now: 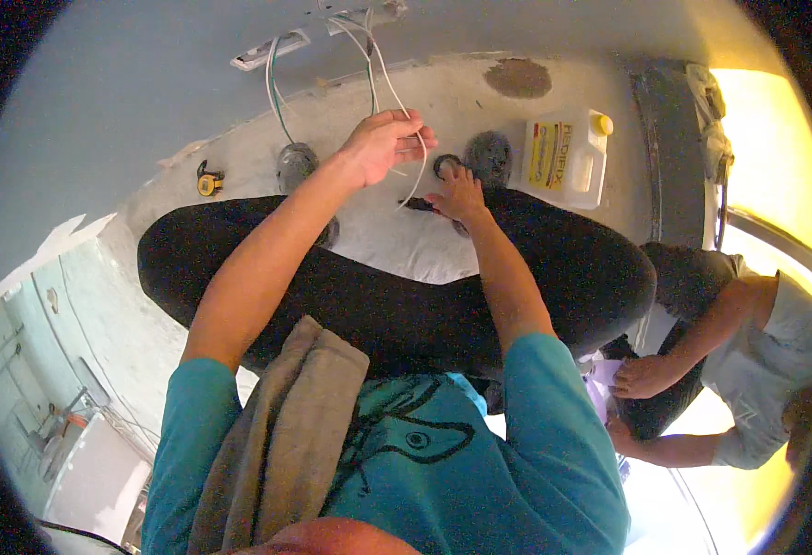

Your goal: The person uses pliers to strip and twist electrical wires together within a wall opening, then wraps the connection with black electrical tape.

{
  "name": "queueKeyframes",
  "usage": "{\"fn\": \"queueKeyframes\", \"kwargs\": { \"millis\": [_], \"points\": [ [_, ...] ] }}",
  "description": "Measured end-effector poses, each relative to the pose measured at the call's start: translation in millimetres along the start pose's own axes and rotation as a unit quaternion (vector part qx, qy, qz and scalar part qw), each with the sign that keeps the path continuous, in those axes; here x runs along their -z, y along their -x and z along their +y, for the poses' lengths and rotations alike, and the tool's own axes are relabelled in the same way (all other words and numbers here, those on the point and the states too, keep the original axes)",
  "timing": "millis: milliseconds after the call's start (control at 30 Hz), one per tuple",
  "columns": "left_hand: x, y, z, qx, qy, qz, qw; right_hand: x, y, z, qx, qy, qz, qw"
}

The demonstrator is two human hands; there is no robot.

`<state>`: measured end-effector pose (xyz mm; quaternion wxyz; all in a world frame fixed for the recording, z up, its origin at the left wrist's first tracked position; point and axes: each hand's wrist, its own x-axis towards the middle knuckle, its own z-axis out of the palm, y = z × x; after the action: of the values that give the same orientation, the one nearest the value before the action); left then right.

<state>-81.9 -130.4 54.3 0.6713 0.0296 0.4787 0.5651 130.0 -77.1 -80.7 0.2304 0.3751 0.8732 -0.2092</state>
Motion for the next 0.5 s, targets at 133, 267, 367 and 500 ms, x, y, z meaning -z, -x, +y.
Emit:
{"fn": "queueKeyframes", "kwargs": {
  "millis": [133, 267, 367, 500],
  "points": [
    [-1, -17, 5, -0.022, 0.038, 0.020, 0.999, -6, -29, 11, 0.099, 0.055, 0.043, 0.993],
    [-8, -26, 28, -0.092, 0.061, 0.096, 0.989, -30, -48, 17, 0.121, 0.125, 0.078, 0.982],
    [-1, -29, 41, -0.149, 0.102, 0.080, 0.980, -47, -51, 16, 0.138, 0.130, 0.122, 0.974],
    [-4, -27, 47, -0.187, 0.099, 0.122, 0.970, -53, -57, 16, 0.153, 0.144, 0.133, 0.968]
  ]
}}
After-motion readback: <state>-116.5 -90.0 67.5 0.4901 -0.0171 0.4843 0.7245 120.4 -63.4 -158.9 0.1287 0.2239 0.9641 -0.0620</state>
